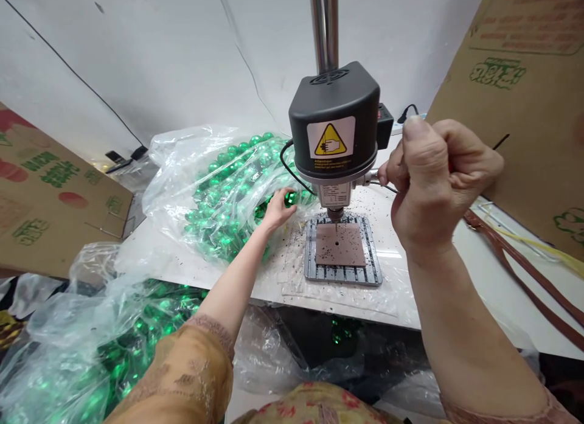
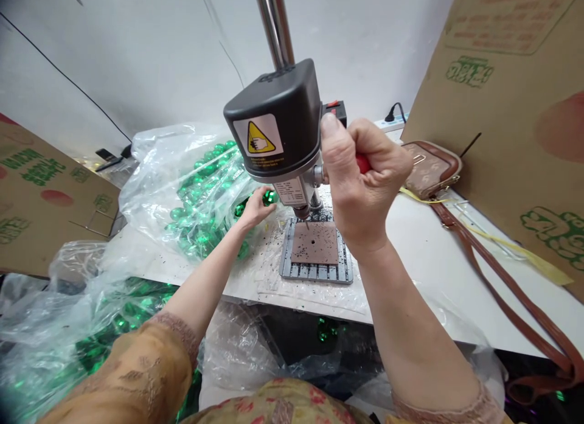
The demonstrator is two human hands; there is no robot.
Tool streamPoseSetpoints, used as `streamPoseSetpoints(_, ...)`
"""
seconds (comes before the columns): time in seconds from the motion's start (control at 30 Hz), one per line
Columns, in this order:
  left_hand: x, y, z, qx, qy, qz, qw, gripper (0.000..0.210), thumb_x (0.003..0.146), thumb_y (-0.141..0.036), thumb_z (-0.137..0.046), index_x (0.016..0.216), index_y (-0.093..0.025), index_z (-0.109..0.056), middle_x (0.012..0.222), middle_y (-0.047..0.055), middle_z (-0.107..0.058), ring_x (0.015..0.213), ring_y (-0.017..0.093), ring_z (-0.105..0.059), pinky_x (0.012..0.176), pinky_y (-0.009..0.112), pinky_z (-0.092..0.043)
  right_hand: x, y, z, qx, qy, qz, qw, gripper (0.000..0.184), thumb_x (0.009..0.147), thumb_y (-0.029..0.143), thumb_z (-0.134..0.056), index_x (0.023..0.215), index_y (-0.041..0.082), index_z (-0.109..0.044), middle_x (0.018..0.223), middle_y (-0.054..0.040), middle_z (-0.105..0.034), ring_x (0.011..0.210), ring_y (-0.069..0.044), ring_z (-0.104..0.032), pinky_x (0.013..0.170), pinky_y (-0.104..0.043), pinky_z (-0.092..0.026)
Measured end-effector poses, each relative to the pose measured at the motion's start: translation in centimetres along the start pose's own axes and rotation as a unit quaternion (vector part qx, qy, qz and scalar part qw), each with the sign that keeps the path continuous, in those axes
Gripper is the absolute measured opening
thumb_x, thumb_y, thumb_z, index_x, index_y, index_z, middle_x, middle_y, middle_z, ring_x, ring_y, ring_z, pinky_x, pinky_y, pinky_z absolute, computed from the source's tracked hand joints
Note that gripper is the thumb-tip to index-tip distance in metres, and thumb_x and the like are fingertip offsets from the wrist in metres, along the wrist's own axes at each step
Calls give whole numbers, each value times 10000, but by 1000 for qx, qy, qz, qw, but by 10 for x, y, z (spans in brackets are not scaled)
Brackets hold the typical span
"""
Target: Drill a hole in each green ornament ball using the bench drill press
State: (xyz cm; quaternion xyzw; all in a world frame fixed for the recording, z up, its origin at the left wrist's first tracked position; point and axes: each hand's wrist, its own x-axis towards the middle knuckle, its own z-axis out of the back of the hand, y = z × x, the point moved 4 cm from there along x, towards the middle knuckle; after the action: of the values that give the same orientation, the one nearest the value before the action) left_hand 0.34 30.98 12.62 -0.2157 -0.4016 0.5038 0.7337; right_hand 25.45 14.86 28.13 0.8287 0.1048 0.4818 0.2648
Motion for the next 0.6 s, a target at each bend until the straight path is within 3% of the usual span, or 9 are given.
streamPoseSetpoints(0.1, -26, -12, 13, -33, -65, 18, 997, 388, 752, -182, -761, 1135, -228, -720, 998, 53, -656, 888, 209, -629, 894, 372, -534, 0, -1, 1, -5, -1, -6, 1000, 510, 877, 380, -677, 530, 235, -333, 483, 32, -276, 459, -107, -282, 491, -371, -242)
streamPoseSetpoints(0.2, -57, -25, 13, -184, -51, 63, 980, 411, 854, -386, -729, 1244, -268, -673, 1014, 40, -679, 830, 171, -639, 738, 297, -555, 0, -1, 0, -9, -3, 0, 1000, 514, 882, 394, -673, 535, 233, -330, 487, 38, -275, 451, -105, -294, 481, -366, -245)
streamPoseSetpoints(0.33, -93, -37, -7, -351, -22, 131, 927, 496, 928, -618, -607, 1292, -282, -641, 1066, 68, -713, 867, 185, -682, 638, 270, -556, 0, -1, -1, -13, -6, 15, 1000, 518, 893, 407, -658, 543, 228, -321, 481, 43, -275, 437, -96, -290, 461, -355, -253)
streamPoseSetpoints(0.47, -109, -43, -35, -343, 35, 139, 929, 561, 823, -584, -776, 1254, -243, -664, 1063, 67, -736, 918, 186, -695, 736, 279, -565, -1, 1, -2, -18, 0, 16, 1000, 498, 917, 346, -629, 548, 223, -317, 478, 42, -285, 436, -90, -308, 460, -341, -260)
streamPoseSetpoints(0.6, -108, -43, -52, -338, 46, 102, 934, 573, 760, -526, -858, 1197, -206, -671, 1098, 72, -741, 1013, 206, -694, 897, 327, -557, -1, 4, -3, 1, 14, 15, 1000, 481, 932, 298, -609, 551, 216, -328, 493, 53, -284, 437, -63, -322, 461, -297, -272)
